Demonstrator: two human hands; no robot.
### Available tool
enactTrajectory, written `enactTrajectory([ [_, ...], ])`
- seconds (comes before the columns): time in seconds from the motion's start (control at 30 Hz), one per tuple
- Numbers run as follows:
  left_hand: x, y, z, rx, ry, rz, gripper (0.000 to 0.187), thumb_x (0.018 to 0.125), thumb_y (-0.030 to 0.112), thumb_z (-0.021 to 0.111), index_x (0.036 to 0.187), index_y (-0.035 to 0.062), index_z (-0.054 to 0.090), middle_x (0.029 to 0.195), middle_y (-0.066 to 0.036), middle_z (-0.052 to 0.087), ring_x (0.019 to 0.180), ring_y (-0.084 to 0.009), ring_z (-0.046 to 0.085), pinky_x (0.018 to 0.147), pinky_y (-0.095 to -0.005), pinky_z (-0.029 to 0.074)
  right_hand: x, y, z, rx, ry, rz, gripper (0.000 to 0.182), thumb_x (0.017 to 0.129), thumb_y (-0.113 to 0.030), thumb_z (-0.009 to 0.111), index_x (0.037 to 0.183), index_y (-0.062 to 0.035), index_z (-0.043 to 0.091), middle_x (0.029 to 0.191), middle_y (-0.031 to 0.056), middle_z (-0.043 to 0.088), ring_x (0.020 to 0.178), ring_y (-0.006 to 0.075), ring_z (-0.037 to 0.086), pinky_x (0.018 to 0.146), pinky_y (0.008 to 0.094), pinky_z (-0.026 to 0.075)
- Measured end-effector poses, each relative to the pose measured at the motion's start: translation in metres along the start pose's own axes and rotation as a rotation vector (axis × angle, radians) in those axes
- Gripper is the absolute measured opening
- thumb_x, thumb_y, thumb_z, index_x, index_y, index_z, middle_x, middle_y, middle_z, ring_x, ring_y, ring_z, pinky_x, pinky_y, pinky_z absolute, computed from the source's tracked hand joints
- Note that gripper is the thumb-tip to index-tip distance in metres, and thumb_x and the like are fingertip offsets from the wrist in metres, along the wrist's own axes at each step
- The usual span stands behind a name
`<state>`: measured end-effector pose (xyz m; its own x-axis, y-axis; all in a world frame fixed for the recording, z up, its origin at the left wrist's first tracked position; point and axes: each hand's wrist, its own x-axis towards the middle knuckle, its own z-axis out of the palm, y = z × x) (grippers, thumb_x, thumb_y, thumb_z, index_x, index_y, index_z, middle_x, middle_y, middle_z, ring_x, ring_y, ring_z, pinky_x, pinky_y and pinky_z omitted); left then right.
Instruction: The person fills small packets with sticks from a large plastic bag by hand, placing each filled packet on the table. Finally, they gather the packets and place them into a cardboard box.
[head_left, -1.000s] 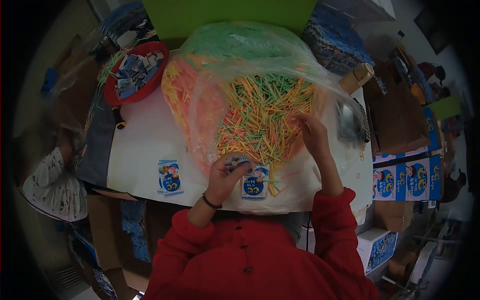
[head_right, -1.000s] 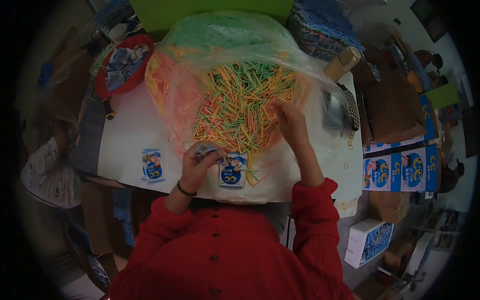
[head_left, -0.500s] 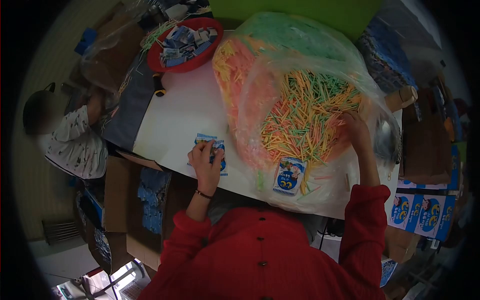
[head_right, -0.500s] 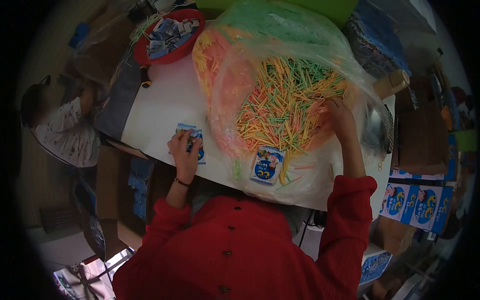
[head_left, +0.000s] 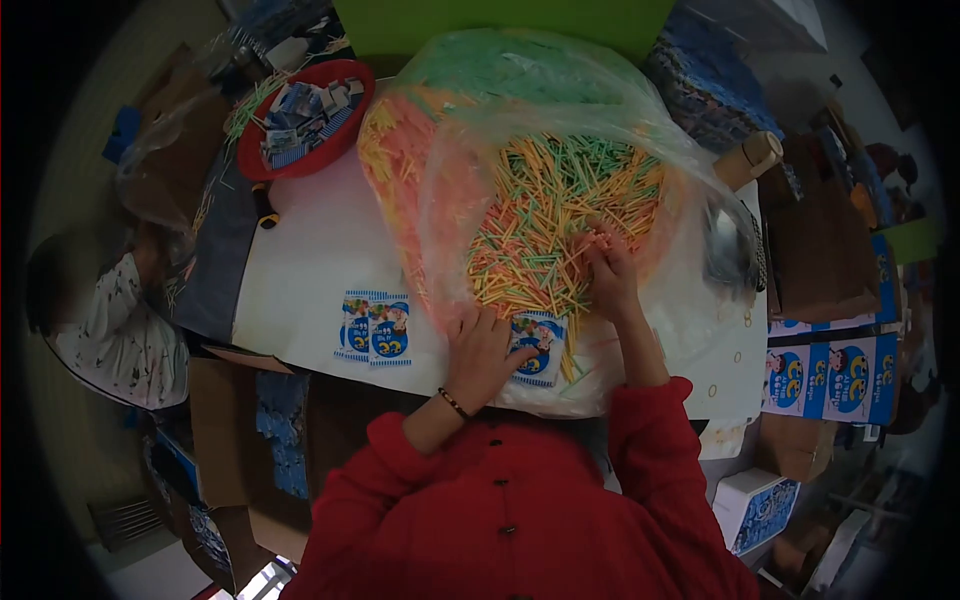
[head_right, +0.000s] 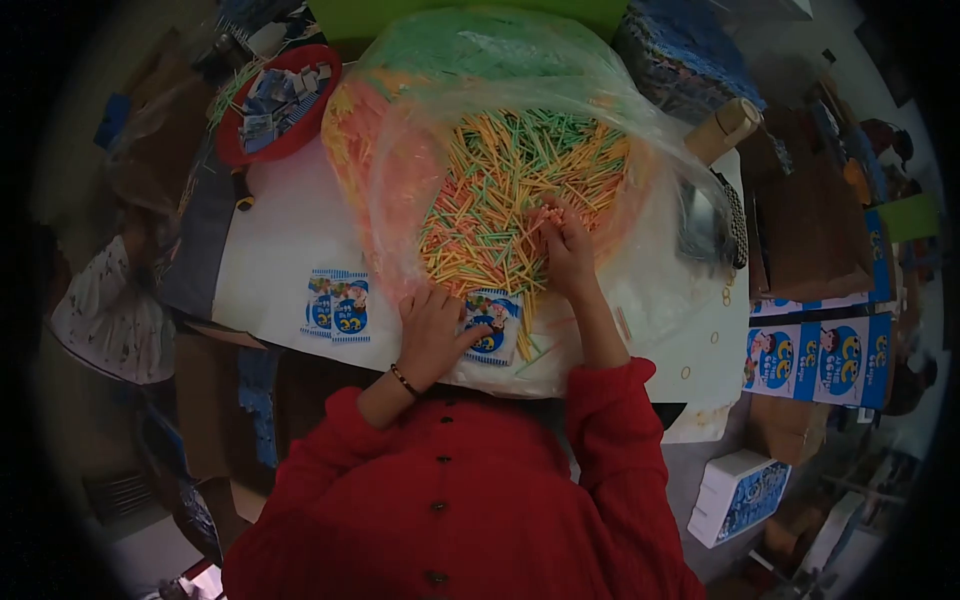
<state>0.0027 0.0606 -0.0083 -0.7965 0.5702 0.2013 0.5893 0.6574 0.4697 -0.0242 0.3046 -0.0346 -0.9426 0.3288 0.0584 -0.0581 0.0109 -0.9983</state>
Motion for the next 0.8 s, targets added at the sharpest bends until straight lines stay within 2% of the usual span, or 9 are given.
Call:
enactTrajectory([
  [0.23, -0.001, -0.008, 0.003, -0.150, 0.066, -0.061, 0.026, 0.074, 0.023, 0.072, 0.087, 0.0062, 0.056, 0.090, -0.010, 0.054, 0.092, -0.0298, 0.049, 0.081, -0.0412, 0.034, 0.012, 0.002, -0.013, 0.437, 0.139, 0.044, 0.026, 0.099, -0.013, 0.048, 0.122, -0.0016, 0.053, 0.106, 0.0085, 0.064, 0.091, 0.0142, 0.062, 0.079, 0.0273, 0.051],
  [0.33, 0.004, -0.011, 0.006, -0.485, 0.191, 0.049, 0.013, 0.087, 0.013, 0.064, 0.093, 0.0052, 0.055, 0.099, -0.007, 0.061, 0.087, -0.0247, 0.056, 0.077, -0.0361, 0.042, 0.017, -0.009, -0.016, 0.561, 0.262, 0.070, 0.024, 0.099, -0.015, 0.049, 0.117, -0.0012, 0.055, 0.107, 0.0084, 0.063, 0.095, 0.0163, 0.061, 0.084, 0.0297, 0.050],
  [0.4, 0.010, -0.002, 0.002, -1.336, 0.105, -0.330, 0.014, 0.095, 0.009, 0.053, 0.107, 0.0038, 0.056, 0.112, -0.007, 0.063, 0.094, -0.0191, 0.062, 0.080, -0.0303, 0.050, 0.021, -0.008, -0.020, 0.656, 0.367, 0.124, 0.022, 0.099, -0.016, 0.050, 0.114, -0.0015, 0.057, 0.106, 0.0079, 0.063, 0.096, 0.0171, 0.061, 0.087, 0.0308, 0.048],
  [0.43, 0.015, -0.002, -0.004, -1.335, 0.105, -0.330, 0.014, 0.095, 0.009, 0.053, 0.107, 0.0038, 0.056, 0.112, -0.007, 0.063, 0.094, -0.0191, 0.062, 0.080, -0.0303, 0.050, 0.026, -0.003, -0.026, 0.559, 0.394, 0.066, 0.022, 0.099, -0.016, 0.049, 0.113, -0.0010, 0.057, 0.106, 0.0082, 0.063, 0.097, 0.0178, 0.061, 0.088, 0.0313, 0.048],
  [0.5, 0.024, -0.004, -0.015, -1.820, -0.097, -0.485, 0.022, 0.098, 0.009, 0.048, 0.118, 0.0027, 0.055, 0.111, -0.006, 0.064, 0.102, -0.0140, 0.062, 0.088, -0.0279, 0.051, 0.027, -0.003, -0.032, 0.463, 0.420, 0.006, 0.022, 0.099, -0.016, 0.049, 0.112, -0.0005, 0.058, 0.105, 0.0085, 0.063, 0.098, 0.0185, 0.061, 0.089, 0.0318, 0.048],
  [0.57, 0.028, -0.002, -0.019, -1.903, -0.114, -0.526, 0.022, 0.098, 0.010, 0.049, 0.117, 0.0029, 0.056, 0.109, -0.006, 0.064, 0.100, -0.0139, 0.062, 0.087, -0.0284, 0.052, 0.027, -0.014, -0.035, 0.019, 0.372, -0.277, 0.022, 0.100, -0.016, 0.047, 0.110, -0.0002, 0.058, 0.104, 0.0092, 0.064, 0.099, 0.0192, 0.061, 0.092, 0.0325, 0.047],
  [0.6, 0.029, -0.001, -0.019, -1.988, -0.130, -0.569, 0.021, 0.097, 0.010, 0.050, 0.116, 0.0030, 0.057, 0.108, -0.005, 0.065, 0.098, -0.0138, 0.063, 0.085, -0.0290, 0.052, 0.025, -0.016, -0.036, 0.019, 0.373, -0.277, 0.022, 0.100, -0.016, 0.047, 0.110, -0.0002, 0.058, 0.104, 0.0092, 0.064, 0.099, 0.0192, 0.061, 0.092, 0.0325, 0.047],
  [0.67, 0.026, -0.007, -0.004, -1.934, -0.155, -0.525, 0.020, 0.097, 0.010, 0.051, 0.114, 0.0025, 0.059, 0.106, -0.006, 0.066, 0.096, -0.0138, 0.063, 0.084, -0.0289, 0.053, 0.017, -0.018, -0.037, 0.372, 0.212, -0.023, 0.024, 0.101, -0.020, 0.045, 0.109, -0.0011, 0.058, 0.105, 0.0099, 0.064, 0.102, 0.0203, 0.061, 0.095, 0.0334, 0.046],
  [0.8, 0.022, -0.012, 0.002, -1.628, -0.195, -0.447, 0.017, 0.095, 0.008, 0.056, 0.107, 0.0008, 0.065, 0.100, -0.005, 0.068, 0.091, -0.0109, 0.064, 0.082, -0.0267, 0.052, -0.014, -0.043, -0.004, 0.449, 0.033, 0.086, 0.027, 0.101, -0.024, 0.043, 0.109, -0.0022, 0.058, 0.107, 0.0110, 0.064, 0.104, 0.0223, 0.061, 0.096, 0.0346, 0.045],
])
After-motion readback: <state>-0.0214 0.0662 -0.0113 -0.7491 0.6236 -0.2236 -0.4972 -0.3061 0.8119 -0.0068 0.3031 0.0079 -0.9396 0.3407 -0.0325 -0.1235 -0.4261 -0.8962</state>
